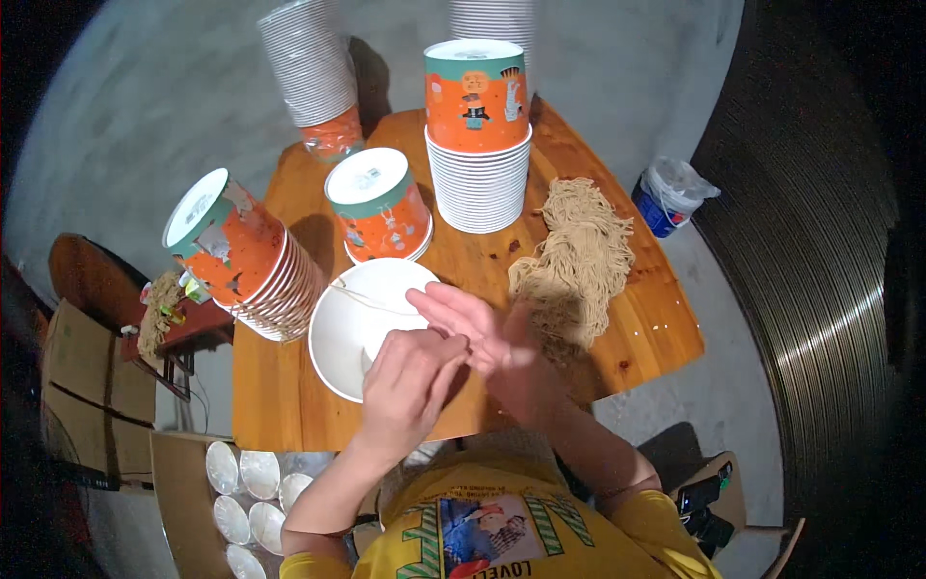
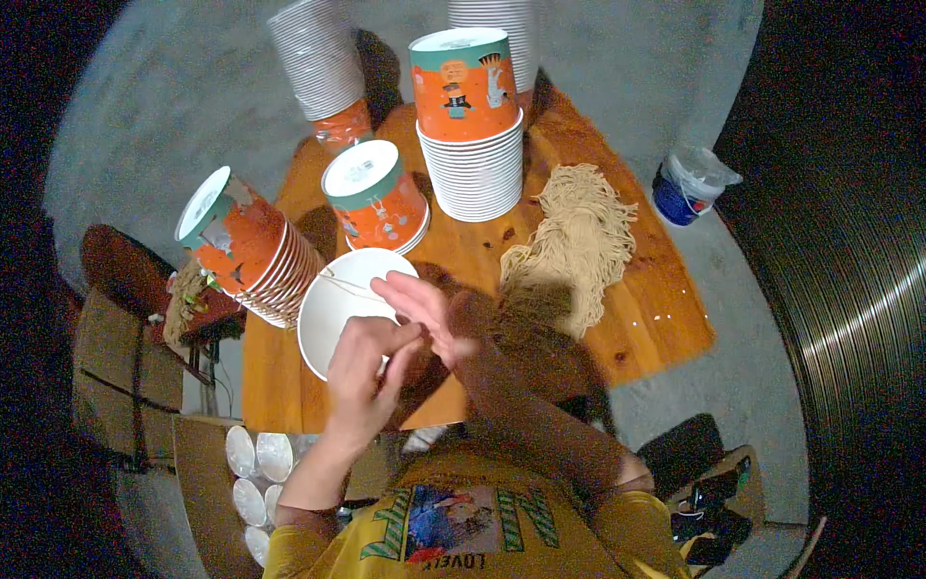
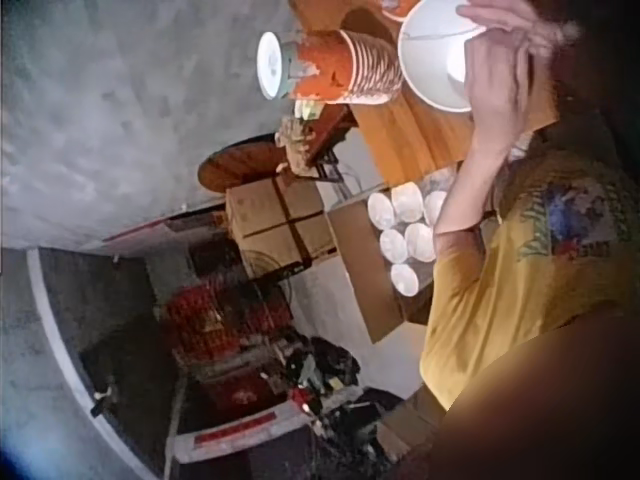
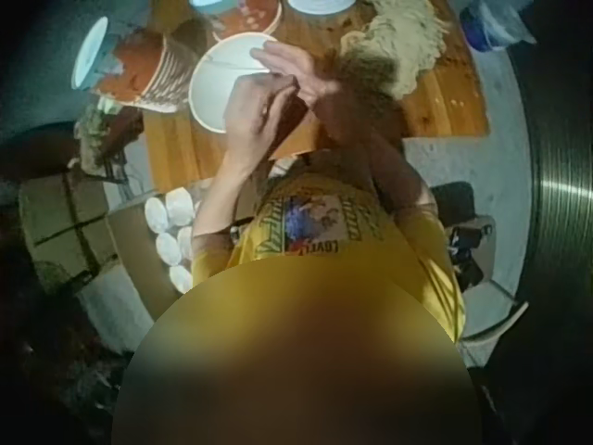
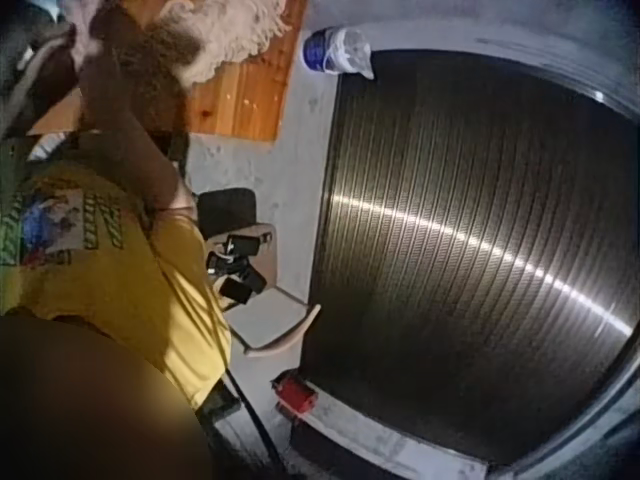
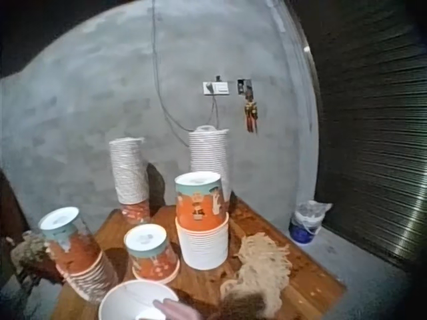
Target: Threading string through paper bowls to assemble them for manufacturing/packaging.
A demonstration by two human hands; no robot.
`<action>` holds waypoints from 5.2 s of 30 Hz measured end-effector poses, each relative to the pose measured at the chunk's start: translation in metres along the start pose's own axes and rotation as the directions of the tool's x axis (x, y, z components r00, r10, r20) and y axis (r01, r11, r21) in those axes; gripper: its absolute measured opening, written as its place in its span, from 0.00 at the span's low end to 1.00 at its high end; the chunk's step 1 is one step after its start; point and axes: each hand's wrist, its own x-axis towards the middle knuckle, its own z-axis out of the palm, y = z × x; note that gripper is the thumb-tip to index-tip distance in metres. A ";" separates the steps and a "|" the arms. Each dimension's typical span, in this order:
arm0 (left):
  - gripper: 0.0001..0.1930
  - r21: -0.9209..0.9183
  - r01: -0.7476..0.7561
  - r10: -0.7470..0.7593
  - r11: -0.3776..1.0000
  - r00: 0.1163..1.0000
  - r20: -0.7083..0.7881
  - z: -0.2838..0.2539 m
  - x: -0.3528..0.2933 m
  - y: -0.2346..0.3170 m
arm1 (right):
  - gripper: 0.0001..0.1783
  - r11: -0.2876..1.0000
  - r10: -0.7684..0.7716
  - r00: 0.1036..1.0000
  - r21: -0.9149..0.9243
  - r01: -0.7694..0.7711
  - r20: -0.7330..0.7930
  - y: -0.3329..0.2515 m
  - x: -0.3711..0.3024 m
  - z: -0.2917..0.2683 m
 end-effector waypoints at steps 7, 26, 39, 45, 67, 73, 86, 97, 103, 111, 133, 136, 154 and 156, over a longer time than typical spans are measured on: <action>0.04 -0.192 0.306 -0.279 0.932 0.947 0.158 -0.011 0.017 -0.006 | 0.26 0.895 0.047 0.976 -0.424 -0.136 -0.212 -0.021 -0.018 0.008; 0.07 -0.126 0.450 -0.332 0.884 0.796 0.506 -0.025 0.015 0.006 | 0.06 0.570 -0.372 0.913 -0.817 0.084 -0.166 0.015 -0.038 0.003; 0.14 0.072 0.328 -0.317 0.942 0.797 0.514 -0.052 -0.011 -0.013 | 0.08 0.623 -0.189 0.928 -0.770 -0.138 -0.320 0.052 -0.050 0.023; 0.14 0.011 0.442 -0.383 0.897 0.764 0.519 -0.051 -0.014 -0.010 | 0.10 0.569 -0.289 0.913 -0.819 -0.077 -0.286 0.058 -0.049 0.024; 0.10 -0.018 0.481 -0.353 0.877 0.667 0.656 -0.050 0.005 -0.028 | 0.08 0.525 -0.300 0.892 -0.840 -0.141 -0.337 0.060 -0.038 0.028; 0.08 -0.019 0.566 -0.310 0.824 0.479 0.821 -0.044 0.020 -0.046 | 0.08 0.521 -0.286 0.895 -0.839 -0.155 -0.343 0.059 -0.036 0.030; 0.05 -0.020 0.493 -0.387 0.870 0.705 0.594 -0.045 0.022 -0.034 | 0.07 0.669 -0.303 0.872 -0.737 -0.093 -0.385 0.027 -0.033 0.018; 0.17 -0.322 0.879 -0.446 0.352 0.460 0.768 -0.039 0.025 -0.033 | 0.03 0.837 0.138 0.867 -0.411 -0.361 -0.479 0.014 -0.013 0.019; 0.19 -0.324 0.940 -0.369 0.104 0.339 0.866 -0.028 0.023 -0.050 | 0.05 0.853 0.154 0.861 -0.374 -0.363 -0.485 0.006 -0.010 0.018; 0.05 -0.242 0.956 -0.455 0.167 0.293 0.841 -0.023 0.022 -0.046 | 0.06 0.852 0.260 0.916 -0.373 -0.367 -0.306 -0.038 -0.007 0.001; 0.08 -0.291 0.938 -0.329 0.187 0.339 0.882 -0.022 0.026 -0.047 | 0.10 0.253 -0.230 0.969 -0.957 0.144 0.085 -0.017 -0.008 -0.017; 0.07 -0.285 0.939 -0.315 0.192 0.334 0.888 -0.021 0.026 -0.046 | 0.12 0.128 -0.379 0.907 -0.961 0.247 0.183 -0.006 -0.016 -0.016; 0.04 -0.285 0.941 -0.179 -0.181 0.254 0.951 -0.017 0.024 -0.057 | 0.09 0.172 -0.467 0.880 -0.968 0.182 0.082 0.024 -0.024 0.010; 0.04 -0.259 0.941 -0.214 -0.217 0.213 0.953 -0.015 0.027 -0.055 | 0.09 0.149 -0.472 0.876 -0.971 0.186 0.096 0.023 -0.025 0.007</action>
